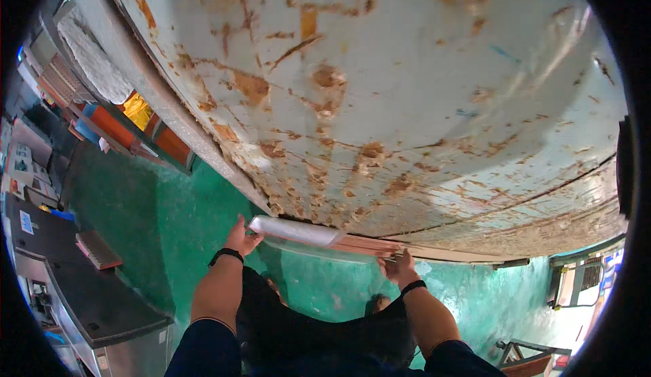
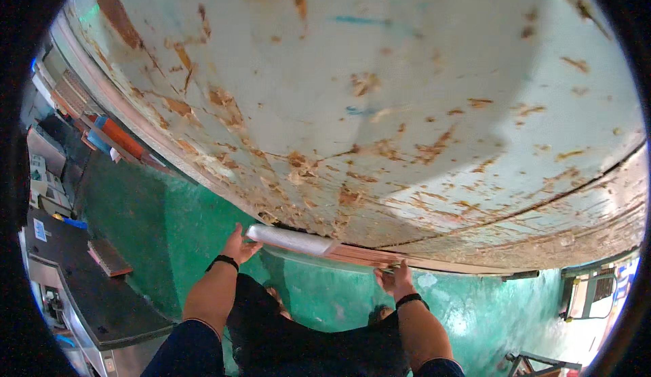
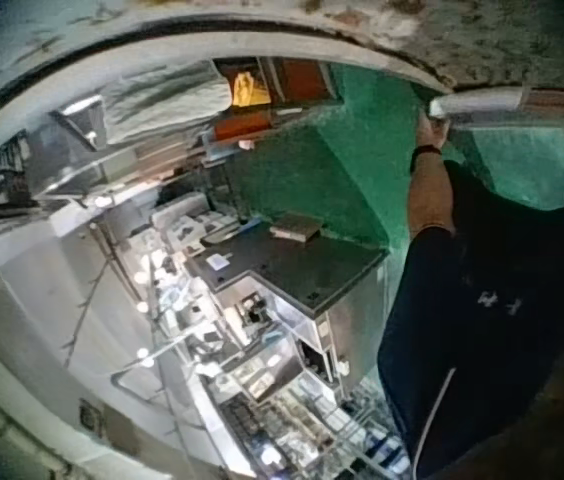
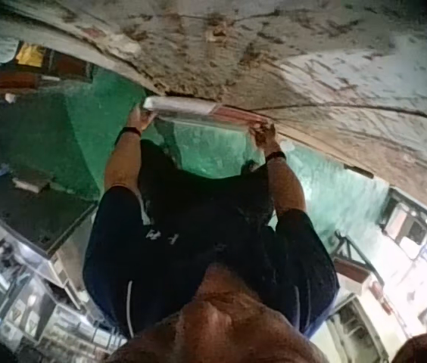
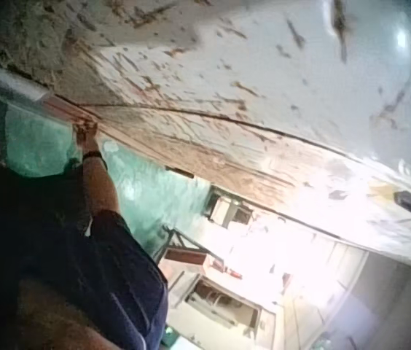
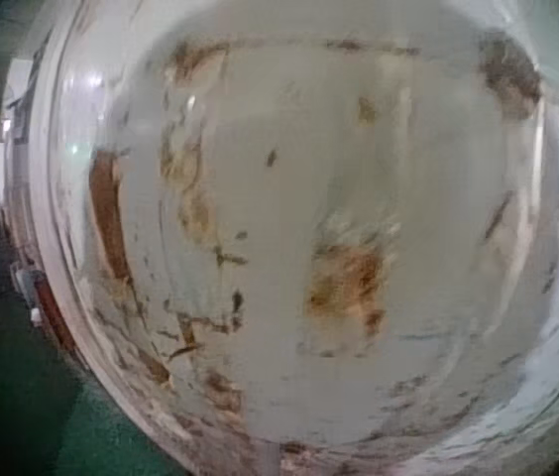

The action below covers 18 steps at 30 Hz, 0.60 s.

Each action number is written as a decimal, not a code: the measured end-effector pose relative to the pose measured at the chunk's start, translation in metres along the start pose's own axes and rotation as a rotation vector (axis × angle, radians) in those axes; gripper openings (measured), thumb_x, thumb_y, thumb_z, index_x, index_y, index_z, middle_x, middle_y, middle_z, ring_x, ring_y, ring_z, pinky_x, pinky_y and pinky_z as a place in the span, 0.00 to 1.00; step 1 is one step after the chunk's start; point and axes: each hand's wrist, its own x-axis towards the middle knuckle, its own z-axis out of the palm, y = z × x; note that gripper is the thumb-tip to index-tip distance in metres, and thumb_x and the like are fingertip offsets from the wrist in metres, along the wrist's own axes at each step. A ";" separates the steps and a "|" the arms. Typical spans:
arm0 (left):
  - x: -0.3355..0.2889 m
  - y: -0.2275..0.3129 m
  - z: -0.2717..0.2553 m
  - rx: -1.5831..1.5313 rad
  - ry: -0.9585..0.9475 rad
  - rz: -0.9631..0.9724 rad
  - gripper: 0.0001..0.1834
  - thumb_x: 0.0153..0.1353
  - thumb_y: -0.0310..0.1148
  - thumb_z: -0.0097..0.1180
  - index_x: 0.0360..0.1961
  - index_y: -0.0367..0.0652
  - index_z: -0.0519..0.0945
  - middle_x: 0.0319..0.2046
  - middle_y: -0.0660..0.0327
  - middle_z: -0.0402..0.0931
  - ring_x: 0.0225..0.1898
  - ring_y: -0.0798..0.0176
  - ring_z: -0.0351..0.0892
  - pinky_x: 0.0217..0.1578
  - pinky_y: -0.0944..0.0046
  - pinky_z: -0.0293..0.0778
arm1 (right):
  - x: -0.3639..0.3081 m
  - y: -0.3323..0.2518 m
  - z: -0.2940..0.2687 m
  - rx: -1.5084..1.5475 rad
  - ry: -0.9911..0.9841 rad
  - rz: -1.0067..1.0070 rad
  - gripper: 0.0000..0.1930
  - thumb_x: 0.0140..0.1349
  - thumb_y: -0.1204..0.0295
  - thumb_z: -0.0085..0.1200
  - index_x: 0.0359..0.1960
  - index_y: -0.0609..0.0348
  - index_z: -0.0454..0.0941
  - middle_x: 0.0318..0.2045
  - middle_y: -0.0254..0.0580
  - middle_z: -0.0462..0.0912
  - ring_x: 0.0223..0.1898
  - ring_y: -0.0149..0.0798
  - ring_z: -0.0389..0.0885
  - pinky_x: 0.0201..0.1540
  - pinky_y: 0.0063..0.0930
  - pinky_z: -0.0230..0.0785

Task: Sorting and moving copper metal sheets from a transport cart to storage racks and processing stations on a factory floor.

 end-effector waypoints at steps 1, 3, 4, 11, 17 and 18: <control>-0.002 -0.009 0.001 -0.071 -0.031 0.088 0.37 0.67 0.59 0.43 0.60 0.35 0.58 0.51 0.46 0.64 0.50 0.47 0.70 0.55 0.51 0.71 | -0.008 0.006 0.003 0.001 0.000 -0.095 0.35 0.67 0.37 0.28 0.58 0.58 0.61 0.41 0.54 0.77 0.35 0.53 0.80 0.25 0.40 0.74; -0.017 -0.024 0.012 0.048 -0.026 0.115 0.38 0.64 0.62 0.47 0.57 0.35 0.62 0.47 0.49 0.66 0.47 0.53 0.71 0.54 0.51 0.71 | -0.029 0.012 0.002 0.012 0.043 -0.100 0.36 0.67 0.38 0.31 0.61 0.59 0.57 0.45 0.55 0.76 0.38 0.54 0.80 0.29 0.41 0.74; -0.029 -0.027 0.011 0.096 0.032 0.135 0.38 0.63 0.63 0.48 0.55 0.35 0.64 0.44 0.50 0.68 0.44 0.55 0.73 0.52 0.53 0.73 | -0.042 0.017 0.005 0.012 0.065 -0.095 0.38 0.67 0.39 0.33 0.65 0.59 0.53 0.48 0.56 0.75 0.41 0.56 0.80 0.32 0.42 0.74; -0.138 -0.076 0.030 0.249 0.177 0.098 0.38 0.62 0.63 0.48 0.50 0.33 0.69 0.32 0.55 0.74 0.27 0.62 0.76 0.30 0.65 0.79 | -0.163 0.018 -0.018 -0.118 -0.018 -0.080 0.39 0.69 0.43 0.38 0.68 0.64 0.49 0.54 0.59 0.71 0.42 0.53 0.79 0.38 0.42 0.73; -0.247 -0.123 0.051 0.680 0.113 -0.078 0.31 0.66 0.57 0.47 0.51 0.36 0.69 0.36 0.51 0.78 0.31 0.59 0.80 0.31 0.61 0.79 | -0.314 0.012 -0.082 -0.294 0.147 -0.167 0.28 0.69 0.51 0.42 0.56 0.66 0.65 0.43 0.54 0.79 0.36 0.45 0.82 0.32 0.33 0.75; -0.256 -0.132 0.057 0.811 0.070 -0.135 0.30 0.66 0.56 0.48 0.52 0.37 0.69 0.38 0.50 0.78 0.33 0.58 0.81 0.32 0.59 0.79 | -0.335 0.015 -0.101 -0.257 0.156 -0.174 0.28 0.69 0.51 0.42 0.56 0.66 0.65 0.43 0.54 0.79 0.36 0.45 0.82 0.32 0.33 0.75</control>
